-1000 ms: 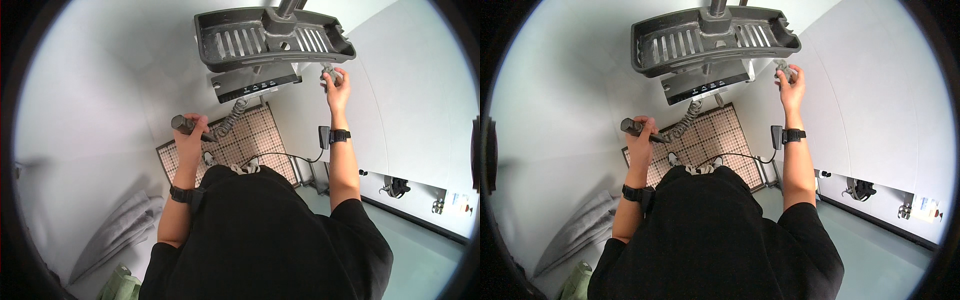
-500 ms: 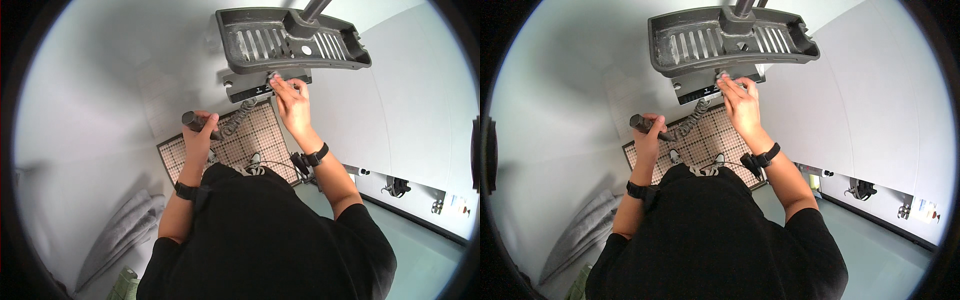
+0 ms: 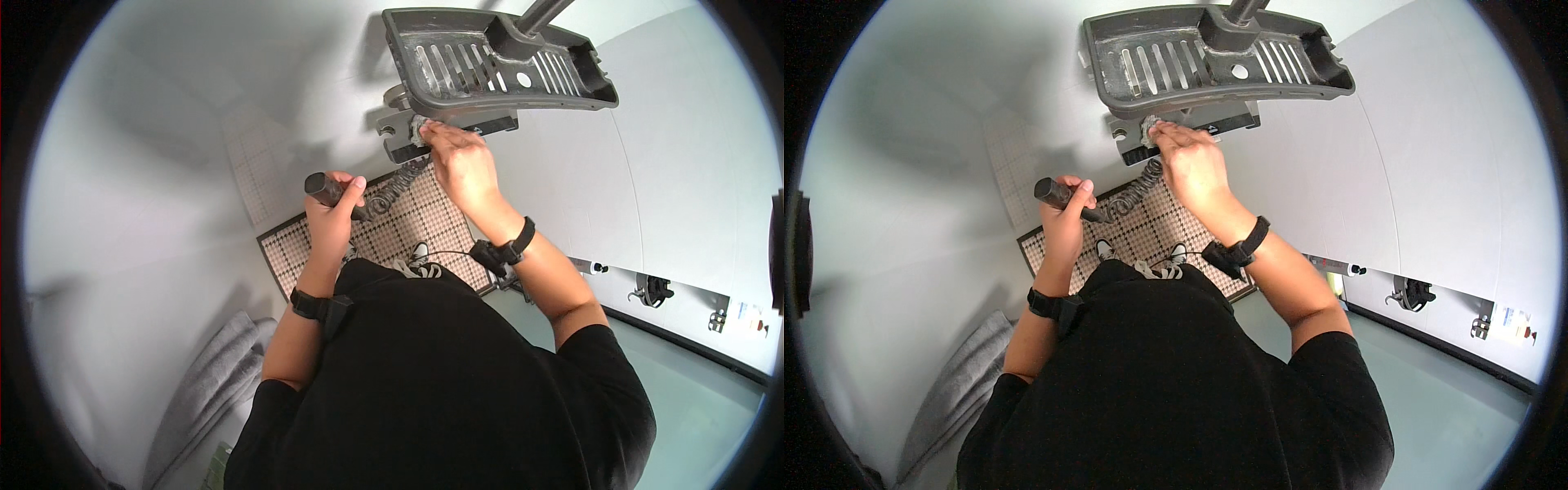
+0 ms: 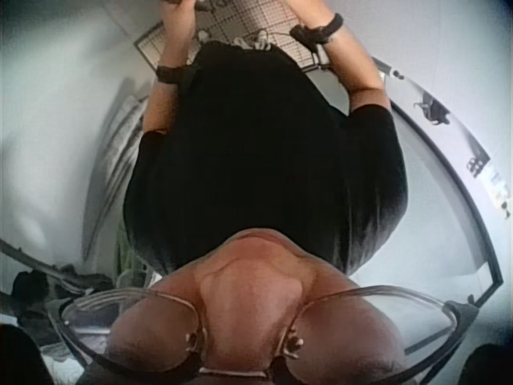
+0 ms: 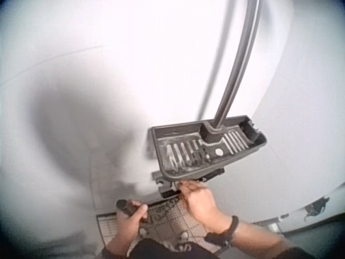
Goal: The person cleans a shower shelf and shower head with a cloth, wiping the surfaces and handling the detachable shower head.
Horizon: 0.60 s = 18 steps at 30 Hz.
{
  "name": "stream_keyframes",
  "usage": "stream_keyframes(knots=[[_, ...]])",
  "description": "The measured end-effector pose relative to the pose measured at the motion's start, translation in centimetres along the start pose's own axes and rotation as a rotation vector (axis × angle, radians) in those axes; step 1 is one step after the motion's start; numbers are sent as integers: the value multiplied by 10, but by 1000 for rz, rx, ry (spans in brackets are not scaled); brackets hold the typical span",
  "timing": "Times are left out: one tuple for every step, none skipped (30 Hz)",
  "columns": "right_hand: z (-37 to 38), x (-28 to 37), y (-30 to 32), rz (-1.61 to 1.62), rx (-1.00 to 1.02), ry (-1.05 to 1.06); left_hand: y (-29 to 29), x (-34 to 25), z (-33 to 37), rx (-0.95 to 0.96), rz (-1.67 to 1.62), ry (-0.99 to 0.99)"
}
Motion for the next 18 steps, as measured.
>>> stream_keyframes(knots=[[1, 0, 3, -30, 2, 45, 1, 1, 1, -2, -9, -4], [9, -2, 0, -104, -1, 7, 3, 2, 1, -5, -17, -8], [19, -2, -2, -107, 1, 4, 4, 2, 3, -2, -19, -5], [29, -3, -9, -234, 118, -99, 4, 1, 4, 10, 1, 10], [33, -3, -16, -361, 236, -203, 4, 0, 5, 22, 20, 24], [29, -1, -24, -399, 193, -192, 3, 0, 5, 25, 19, 26], [25, 1, -27, -399, 195, -191, 3, 0, 5, 36, 15, 29], [19, 8, -23, -281, 89, -129, 3, 0, 4, 48, 10, 32], [11, 14, -17, -162, -17, -67, 5, 1, 4, 48, 9, 34], [4, 21, -11, -136, 51, -39, 8, 2, 4, 49, -18, 27], [2, 19, -5, -137, 51, -38, 8, 3, 5, 55, -46, 19], [0, 18, 0, -186, 33, 5, 8, 3, 5, 53, -47, 18], [1, 19, 3, -238, 14, 46, 8, 3, 5, 51, -72, 21], [14, 22, 9, -380, 30, 9, 8, 3, 4, 49, -97, 26], [23, 15, 6, -423, 11, 31, 8, 3, 3, 51, -98, 29], [30, 0, -6, -453, 121, -73, 7, 1, 4, 64, -103, 31], [33, -7, -15, -480, 234, -177, 8, 1, 4, 76, -109, 34], [32, -4, -19, -482, 236, -182, 8, 0, 4, 80, -109, 38]])
Point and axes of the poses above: each hand's wrist, its own z-axis towards the middle knuckle, its own y-axis out of the back of the hand, x = y × z, the point moved 4 cm from there along z, towards the middle knuckle, and after that the axes turned 6 degrees about -y, right-handed, at the moved point
